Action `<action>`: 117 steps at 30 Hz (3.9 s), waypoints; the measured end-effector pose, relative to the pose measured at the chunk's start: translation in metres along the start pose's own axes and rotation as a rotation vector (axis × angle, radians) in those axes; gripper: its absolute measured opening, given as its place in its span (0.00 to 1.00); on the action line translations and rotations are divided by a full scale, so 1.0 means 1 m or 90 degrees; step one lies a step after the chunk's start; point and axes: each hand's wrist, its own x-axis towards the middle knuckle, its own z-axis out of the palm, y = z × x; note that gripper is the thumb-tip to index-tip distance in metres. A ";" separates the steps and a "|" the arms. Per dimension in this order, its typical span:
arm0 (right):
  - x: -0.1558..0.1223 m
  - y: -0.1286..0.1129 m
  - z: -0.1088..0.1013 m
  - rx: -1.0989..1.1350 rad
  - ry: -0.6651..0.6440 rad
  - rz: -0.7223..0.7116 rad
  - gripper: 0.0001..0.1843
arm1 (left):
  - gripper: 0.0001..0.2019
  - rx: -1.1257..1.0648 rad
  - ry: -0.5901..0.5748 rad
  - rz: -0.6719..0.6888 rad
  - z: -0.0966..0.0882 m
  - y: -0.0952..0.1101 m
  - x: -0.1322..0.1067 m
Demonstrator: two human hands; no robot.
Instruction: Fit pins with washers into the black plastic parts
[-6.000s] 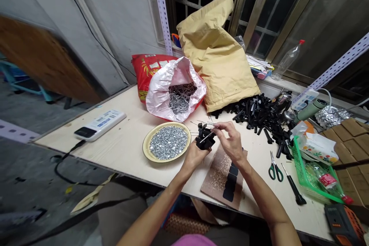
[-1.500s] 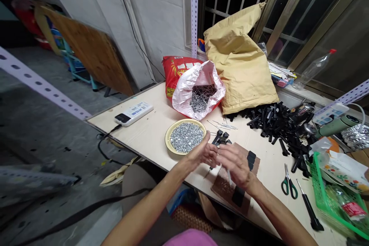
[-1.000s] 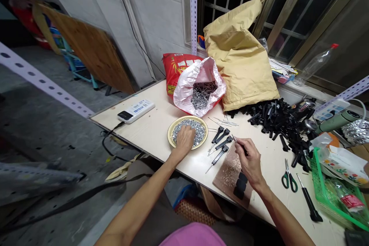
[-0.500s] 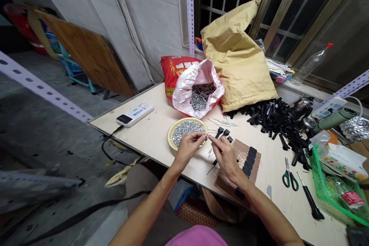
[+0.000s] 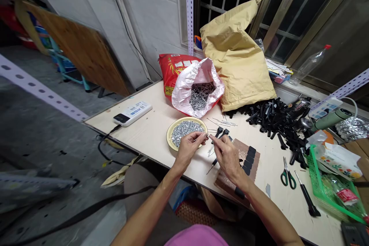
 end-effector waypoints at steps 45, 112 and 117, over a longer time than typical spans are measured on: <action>-0.008 0.002 -0.004 -0.011 -0.019 0.083 0.15 | 0.19 -0.101 -0.034 -0.112 0.008 -0.012 -0.003; -0.012 0.012 -0.010 -0.131 -0.052 -0.003 0.11 | 0.22 0.151 -0.205 -0.041 0.010 -0.025 -0.003; -0.009 0.012 -0.015 -0.134 -0.038 -0.039 0.12 | 0.25 0.032 -0.265 -0.138 0.009 -0.021 -0.004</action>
